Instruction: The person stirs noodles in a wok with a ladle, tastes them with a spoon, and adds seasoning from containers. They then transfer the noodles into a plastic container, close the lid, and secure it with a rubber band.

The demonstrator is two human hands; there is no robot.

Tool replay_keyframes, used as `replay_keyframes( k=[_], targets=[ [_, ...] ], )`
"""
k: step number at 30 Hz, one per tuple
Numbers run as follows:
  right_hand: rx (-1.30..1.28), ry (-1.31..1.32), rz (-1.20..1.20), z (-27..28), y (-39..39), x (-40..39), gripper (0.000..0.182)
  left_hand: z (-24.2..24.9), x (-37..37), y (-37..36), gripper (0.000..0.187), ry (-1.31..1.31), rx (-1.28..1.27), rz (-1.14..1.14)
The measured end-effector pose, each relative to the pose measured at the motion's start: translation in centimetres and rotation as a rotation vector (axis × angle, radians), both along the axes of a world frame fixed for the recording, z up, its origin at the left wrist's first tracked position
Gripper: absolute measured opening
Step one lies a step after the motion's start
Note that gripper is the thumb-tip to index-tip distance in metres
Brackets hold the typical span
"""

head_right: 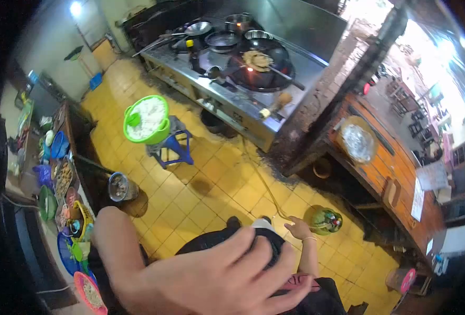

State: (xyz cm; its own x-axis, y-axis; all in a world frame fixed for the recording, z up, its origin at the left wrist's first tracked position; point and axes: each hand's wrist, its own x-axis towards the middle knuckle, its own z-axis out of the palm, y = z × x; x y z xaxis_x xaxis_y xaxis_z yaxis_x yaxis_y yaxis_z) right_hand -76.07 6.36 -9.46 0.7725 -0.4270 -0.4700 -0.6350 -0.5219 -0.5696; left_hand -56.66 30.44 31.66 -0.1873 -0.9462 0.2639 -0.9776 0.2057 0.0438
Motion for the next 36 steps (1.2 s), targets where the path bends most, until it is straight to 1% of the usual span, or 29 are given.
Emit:
replay_keyframes(
  k=[1,2,4,5,6,7,8,9,10,11,12,13,14,15,17,19,21,22,24,25,26,27,28,29,30,31,34,35,36],
  targets=[
    [-0.072,-0.059,0.017,4.1,1.6,2.9,0.051,-0.2,1.1,-0.3,0.012,0.042,0.026,-0.066],
    [-0.039,0.216,0.096,2.7,-0.2,5.3,0.051,-0.5,2.1,-0.7,0.016,0.096,0.050,-0.128],
    [0.002,0.080,0.116,-0.3,-2.7,8.1,0.049,-1.0,3.9,-0.9,0.020,0.165,0.084,-0.139],
    [-0.025,0.064,0.131,-0.7,-4.3,9.6,0.043,-1.2,4.9,-1.3,0.023,0.113,-0.057,-0.129],
    [-0.055,0.032,0.131,2.7,-4.5,13.4,0.038,-1.5,6.0,-1.8,0.026,0.041,-0.197,-0.135],
    [-0.178,-0.166,0.259,0.4,-8.6,15.1,0.038,-1.7,7.1,-2.3,0.026,0.030,-0.182,-0.113],
    [-0.147,-0.166,0.283,2.6,-8.3,18.2,0.038,-2.2,7.9,-2.7,0.028,0.095,-0.239,-0.090],
    [-0.271,-0.304,0.310,5.7,-8.8,21.8,0.037,-2.6,9.0,-3.1,0.030,0.159,-0.303,-0.081],
    [-0.216,-0.269,0.156,6.2,-10.9,24.5,0.040,-2.8,11.0,-3.1,0.034,0.084,-0.351,-0.081],
    [-0.261,-0.363,0.166,6.0,-13.9,27.3,0.039,-2.8,12.8,-2.8,0.034,0.081,-0.349,-0.101],
    [-0.399,-0.626,0.238,6.2,-16.3,30.4,0.033,-2.6,14.6,-2.4,0.025,0.016,-0.317,-0.010],
    [-0.386,-0.612,0.212,8.8,-17.5,33.8,0.031,-2.3,16.8,-1.9,0.021,-0.057,-0.290,0.070],
    [-0.462,-0.617,0.158,7.7,-21.3,36.6,0.033,-1.9,19.4,-1.4,0.024,-0.123,-0.261,0.155],
    [-0.677,-0.742,0.177,7.7,-23.8,39.2,0.036,-1.5,22.0,-0.5,0.028,-0.079,-0.186,0.217],
    [-0.751,-0.699,0.082,7.0,-29.3,44.2,0.042,-0.7,27.1,1.5,0.035,0.093,0.008,0.312],
    [-0.797,-0.205,-0.215,8.4,-30.7,47.4,0.052,-2.9,32.4,1.5,0.041,0.308,0.125,0.590],
    [-0.702,0.161,-0.245,8.7,-30.8,49.2,0.059,-9.7,37.5,2.7,0.044,0.459,0.070,0.789],
    [-0.577,0.241,-0.166,4.9,-34.0,49.2,0.049,-14.2,39.9,3.9,0.045,0.656,0.055,0.889],
    [-0.235,0.358,-0.212,6.8,-32.0,50.2,0.020,-23.2,43.1,6.5,0.046,0.959,0.051,1.110],
    [-0.035,0.325,-0.174,4.4,-32.8,50.2,0.013,-27.5,43.7,8.1,0.045,1.073,0.064,1.240],
    [0.527,0.068,-0.290,2.2,-31.9,49.9,0.023,-32.7,44.7,10.1,0.045,1.289,0.151,1.349],
    [0.851,0.069,-0.452,2.8,-29.8,50.1,0.020,-36.4,45.7,11.2,0.046,1.506,0.246,1.452],
    [1.036,-0.117,-0.561,5.3,-26.3,51.0,0.022,-37.8,46.4,10.9,0.046,1.504,0.268,1.434],
    [1.071,-0.266,-0.709,3.7,-25.1,52.1,0.017,-38.8,46.9,10.2,0.045,1.620,0.332,1.408],
    [1.031,-0.362,-0.719,2.9,-24.6,53.0,0.017,-39.7,48.0,9.1,0.044,1.736,0.393,1.378],
    [0.830,-0.392,-0.672,2.8,-23.4,53.5,0.017,-41.0,49.4,8.2,0.044,1.738,0.418,1.371],
    [0.098,-0.278,-0.507,4.6,-20.1,55.9,0.027,-42.3,55.6,2.5,0.042,1.511,0.441,1.043],
    [0.091,-0.284,-0.527,3.7,-19.8,56.8,0.027,-41.4,57.5,-0.7,0.040,1.424,0.413,0.942],
    [-0.244,-0.272,-0.484,2.3,-19.5,57.7,0.029,-42.1,59.6,-3.3,0.040,1.274,0.412,0.867]
  ],
)
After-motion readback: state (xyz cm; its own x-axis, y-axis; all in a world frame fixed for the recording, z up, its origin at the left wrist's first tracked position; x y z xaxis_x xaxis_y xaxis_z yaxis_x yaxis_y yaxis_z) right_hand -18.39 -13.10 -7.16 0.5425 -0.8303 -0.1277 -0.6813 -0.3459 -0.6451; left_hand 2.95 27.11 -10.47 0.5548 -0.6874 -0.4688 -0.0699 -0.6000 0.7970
